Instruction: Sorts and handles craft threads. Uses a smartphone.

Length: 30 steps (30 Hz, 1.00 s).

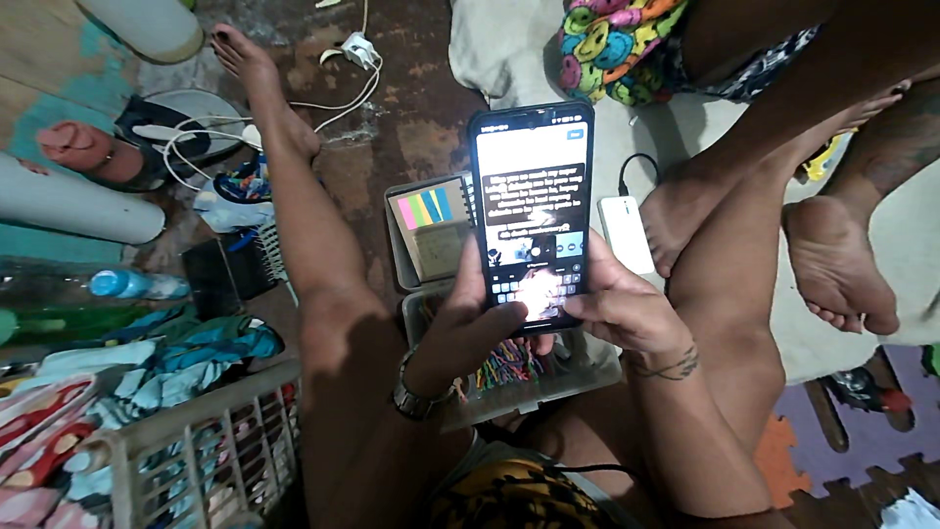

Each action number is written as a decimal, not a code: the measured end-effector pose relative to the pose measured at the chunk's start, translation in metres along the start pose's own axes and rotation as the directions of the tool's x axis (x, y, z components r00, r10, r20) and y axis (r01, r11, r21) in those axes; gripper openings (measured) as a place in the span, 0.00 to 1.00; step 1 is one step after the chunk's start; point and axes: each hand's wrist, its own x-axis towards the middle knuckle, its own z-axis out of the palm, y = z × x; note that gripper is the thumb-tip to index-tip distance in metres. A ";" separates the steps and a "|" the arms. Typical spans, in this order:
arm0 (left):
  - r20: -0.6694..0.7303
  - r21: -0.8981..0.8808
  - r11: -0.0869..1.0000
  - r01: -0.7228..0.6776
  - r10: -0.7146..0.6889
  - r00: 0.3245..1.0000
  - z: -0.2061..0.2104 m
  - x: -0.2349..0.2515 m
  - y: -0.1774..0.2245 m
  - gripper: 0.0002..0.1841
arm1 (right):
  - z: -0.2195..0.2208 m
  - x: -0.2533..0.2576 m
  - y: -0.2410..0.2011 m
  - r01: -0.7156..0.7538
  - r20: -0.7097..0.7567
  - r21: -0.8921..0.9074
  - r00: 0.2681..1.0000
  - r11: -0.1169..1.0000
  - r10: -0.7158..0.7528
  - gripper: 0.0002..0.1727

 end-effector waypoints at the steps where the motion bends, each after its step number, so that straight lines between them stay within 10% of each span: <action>1: 0.005 0.000 1.000 -0.002 0.002 1.000 0.000 0.000 0.000 0.35 | 0.000 0.000 0.000 0.001 0.005 0.000 1.000 1.000 -0.001 0.33; 30: -0.022 0.015 1.000 0.000 0.001 1.000 0.000 -0.001 0.000 0.27 | -0.002 0.000 0.000 -0.001 0.024 0.014 1.000 1.000 0.001 0.33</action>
